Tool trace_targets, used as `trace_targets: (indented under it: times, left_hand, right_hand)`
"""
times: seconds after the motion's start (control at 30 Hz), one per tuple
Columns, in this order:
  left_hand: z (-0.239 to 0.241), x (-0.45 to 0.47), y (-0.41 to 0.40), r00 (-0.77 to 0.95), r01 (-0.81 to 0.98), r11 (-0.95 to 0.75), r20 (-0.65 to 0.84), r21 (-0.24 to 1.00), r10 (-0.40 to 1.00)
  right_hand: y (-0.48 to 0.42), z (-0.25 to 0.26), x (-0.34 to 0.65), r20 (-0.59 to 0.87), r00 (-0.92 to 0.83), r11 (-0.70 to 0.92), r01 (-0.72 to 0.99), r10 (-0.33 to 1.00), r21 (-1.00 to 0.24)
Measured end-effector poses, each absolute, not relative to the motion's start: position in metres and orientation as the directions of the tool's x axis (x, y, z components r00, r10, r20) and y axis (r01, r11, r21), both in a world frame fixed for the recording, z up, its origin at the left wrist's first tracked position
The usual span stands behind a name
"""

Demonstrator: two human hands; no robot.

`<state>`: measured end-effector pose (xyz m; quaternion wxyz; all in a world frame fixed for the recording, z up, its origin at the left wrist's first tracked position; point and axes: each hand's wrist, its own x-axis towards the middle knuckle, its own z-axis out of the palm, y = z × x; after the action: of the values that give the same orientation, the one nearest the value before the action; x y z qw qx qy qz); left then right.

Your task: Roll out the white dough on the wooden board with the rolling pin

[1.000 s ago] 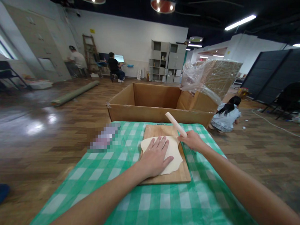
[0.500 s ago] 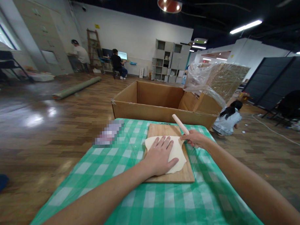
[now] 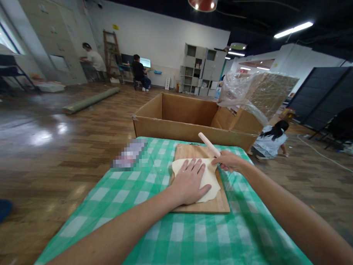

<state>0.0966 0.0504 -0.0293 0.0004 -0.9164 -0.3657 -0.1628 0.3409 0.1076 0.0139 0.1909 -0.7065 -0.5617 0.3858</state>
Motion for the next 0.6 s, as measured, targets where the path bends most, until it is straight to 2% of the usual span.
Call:
trace_targets:
  times: [0.27,0.33,0.47,0.6]
  left_hand:
    - [-0.03,0.097,0.05,0.676,0.67,-0.731,0.298,0.13,0.674]
    - [-0.032,0.098,0.05,0.67,0.667,-0.732,0.32,0.136,0.67]
    - [-0.034,0.096,0.052,0.665,0.656,-0.737,0.337,0.161,0.666]
    - [-0.03,0.086,0.061,0.654,0.657,-0.72,0.308,0.221,0.691]
  right_hand:
    - [0.097,0.029,0.331,-0.147,0.157,-0.214,0.749,0.977,-0.627]
    - [0.094,0.035,0.321,-0.027,0.161,-0.149,0.823,0.987,-0.549]
    - [0.084,0.039,0.301,0.228,0.037,0.03,0.959,0.973,-0.283]
    - [0.067,0.027,0.295,0.253,-0.083,0.128,0.977,0.964,-0.168]
